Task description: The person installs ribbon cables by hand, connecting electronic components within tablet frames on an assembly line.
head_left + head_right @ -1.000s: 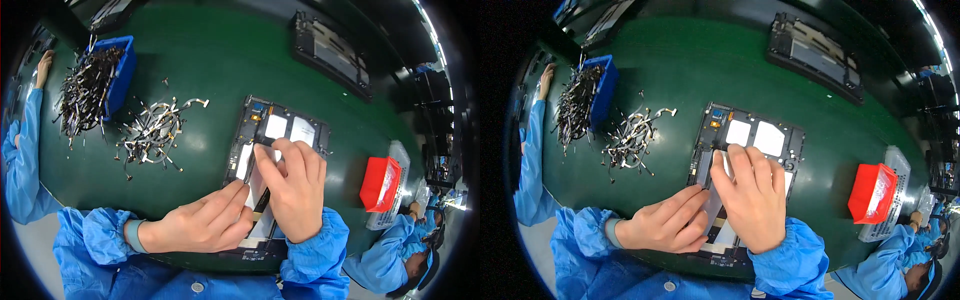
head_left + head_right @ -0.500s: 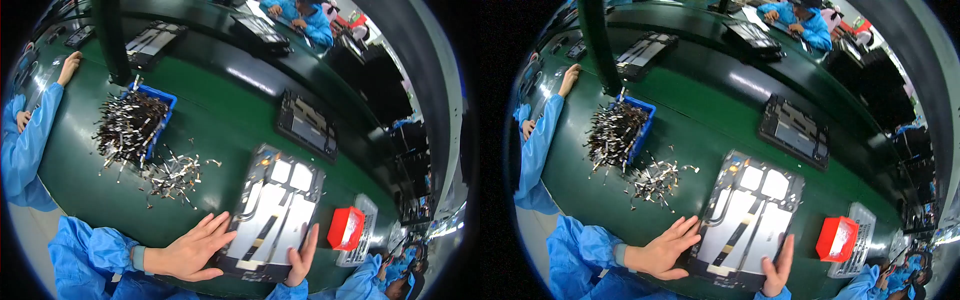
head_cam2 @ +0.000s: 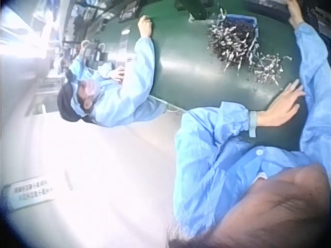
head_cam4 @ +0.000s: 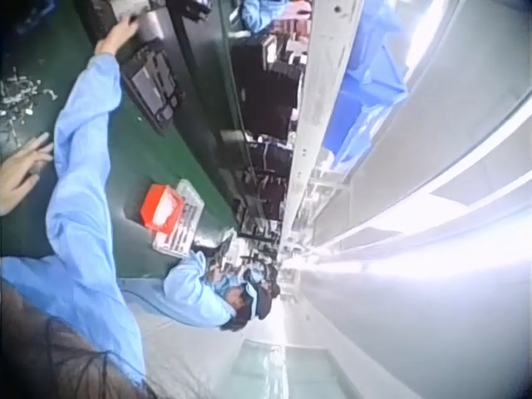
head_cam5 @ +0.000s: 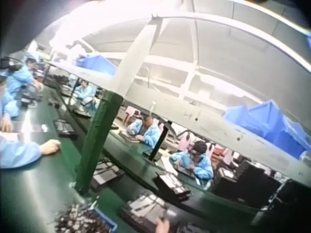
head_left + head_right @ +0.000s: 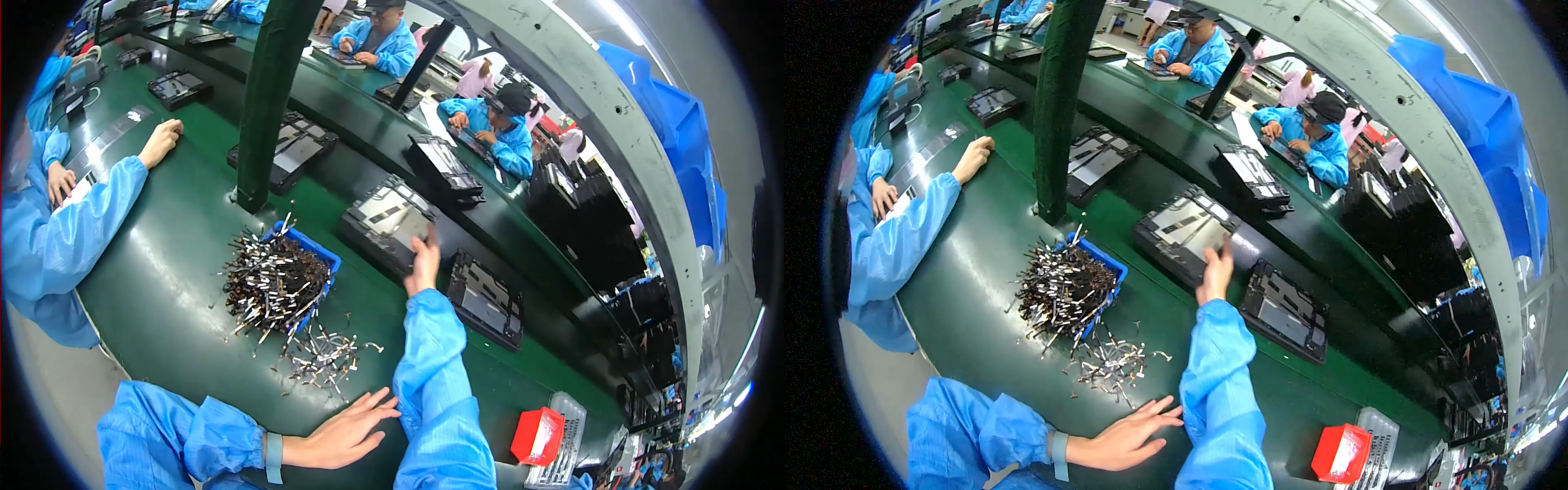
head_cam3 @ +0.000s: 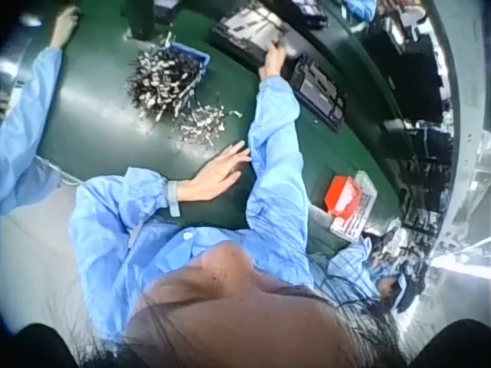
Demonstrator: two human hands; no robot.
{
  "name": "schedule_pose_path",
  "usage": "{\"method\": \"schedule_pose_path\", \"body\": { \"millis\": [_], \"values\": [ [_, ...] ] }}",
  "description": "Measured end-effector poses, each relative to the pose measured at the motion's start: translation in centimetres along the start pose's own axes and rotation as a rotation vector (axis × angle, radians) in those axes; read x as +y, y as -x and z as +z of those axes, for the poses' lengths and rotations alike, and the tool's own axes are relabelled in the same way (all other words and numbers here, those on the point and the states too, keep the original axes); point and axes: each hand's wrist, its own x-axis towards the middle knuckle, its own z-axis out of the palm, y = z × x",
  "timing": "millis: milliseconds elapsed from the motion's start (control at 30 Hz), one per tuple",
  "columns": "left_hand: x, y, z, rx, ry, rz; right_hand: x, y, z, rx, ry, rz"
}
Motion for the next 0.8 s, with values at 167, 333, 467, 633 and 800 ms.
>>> {"method": "schedule_pose_path", "body": {
  "millis": [167,333,467,633,800],
  "values": [
    [0.1,0.1,-0.4,-0.017,0.043,-0.054,-0.7,-1.1,0.6,-0.090,0.428,-0.197],
    [-0.1,0.3,-1.0,0.001,0.004,-0.049,-9.0,2.8,-10.5,0.159,1.066,-0.608],
    [0.7,-2.7,-2.0,0.071,-0.096,-0.150,-8.4,5.7,-26.9,0.462,1.122,-0.331],
    [0.7,-12.6,-4.5,0.191,-0.060,-0.378,-4.4,7.8,-27.3,0.458,0.920,-0.213],
    [-5.7,-24.0,-3.8,0.414,-0.447,-0.305,-5.7,8.7,-26.7,0.553,0.912,-0.203]
  ]
}}
